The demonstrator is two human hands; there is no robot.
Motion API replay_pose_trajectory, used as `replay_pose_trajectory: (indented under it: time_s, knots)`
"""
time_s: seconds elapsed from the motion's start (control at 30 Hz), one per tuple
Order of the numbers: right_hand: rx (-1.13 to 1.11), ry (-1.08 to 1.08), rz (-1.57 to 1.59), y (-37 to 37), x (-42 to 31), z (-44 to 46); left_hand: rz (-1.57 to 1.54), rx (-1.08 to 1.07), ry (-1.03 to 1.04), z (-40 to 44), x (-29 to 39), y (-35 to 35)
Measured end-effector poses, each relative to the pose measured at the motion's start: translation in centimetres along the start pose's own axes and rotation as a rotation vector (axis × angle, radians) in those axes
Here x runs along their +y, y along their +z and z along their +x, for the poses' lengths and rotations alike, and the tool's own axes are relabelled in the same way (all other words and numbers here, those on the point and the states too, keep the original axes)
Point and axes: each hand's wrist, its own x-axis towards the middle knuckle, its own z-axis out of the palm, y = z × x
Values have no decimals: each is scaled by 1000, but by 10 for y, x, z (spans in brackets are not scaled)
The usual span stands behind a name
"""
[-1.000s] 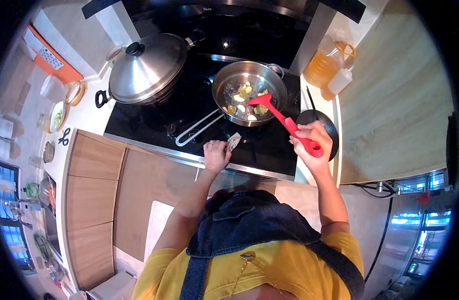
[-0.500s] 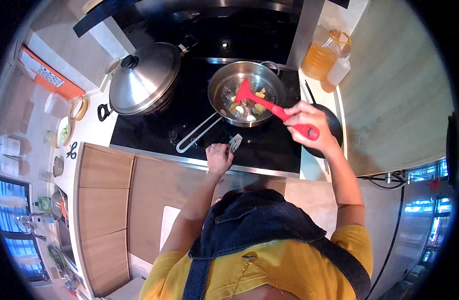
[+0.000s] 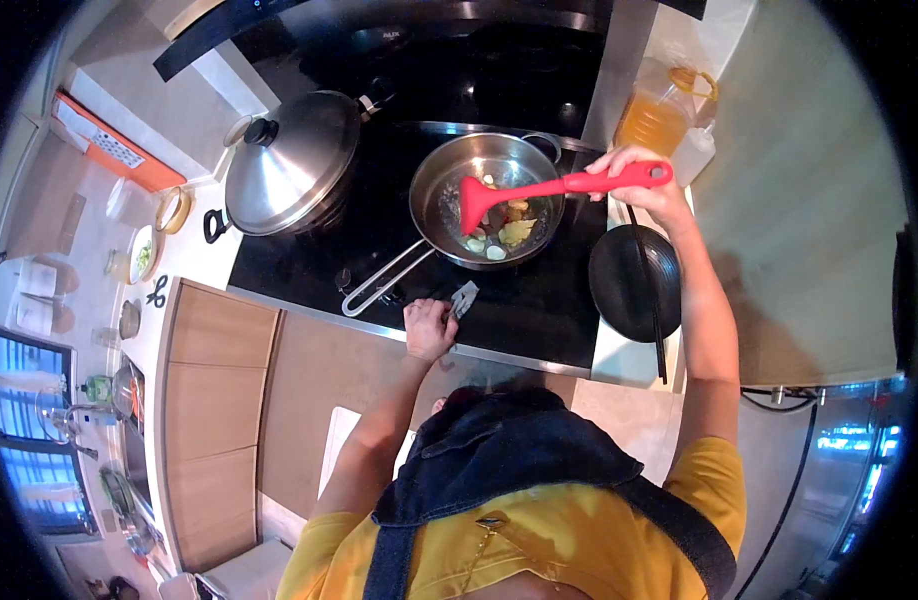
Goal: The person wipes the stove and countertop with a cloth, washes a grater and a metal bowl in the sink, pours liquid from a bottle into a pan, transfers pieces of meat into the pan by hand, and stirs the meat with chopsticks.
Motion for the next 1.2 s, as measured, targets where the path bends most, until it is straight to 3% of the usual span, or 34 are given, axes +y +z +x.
replay_pose_trajectory:
  time_s: [0.17, 0.33, 0.47, 0.57, 0.7, 0.93, 1.0, 1.07, 1.13, 1.2]
  knots:
    - [-109, 75, 219, -15, 25, 38, -8, 3, 13, 2, 3, -2]
    - [-79, 117, 291, -58, 50, 74, 13, 9, -9, 3, 5, -2]
    - [-78, 162, 161, -77, 47, 104, 1, 3, -17, 3, 4, -2]
    - [-255, 149, 76, -81, 32, 130, 3, 4, -1, 4, 5, -5]
    - [-279, 101, -166, -56, -9, 148, -28, -19, 19, 4, 1, -6]
    - [185, 135, -656, 10, -52, 112, -68, -61, 132, 2, -1, -8]
    - [250, 129, -738, 21, -43, 101, -111, -222, 190, 3, 8, -10]
    - [339, 122, -689, 22, -35, 94, -132, -322, 288, 5, 19, -1]
    - [590, 24, -604, 27, -37, 81, -233, -323, 311, 10, 33, 0]
    - [609, 44, -595, 28, -37, 64, -282, -297, 384, 15, 37, 13]
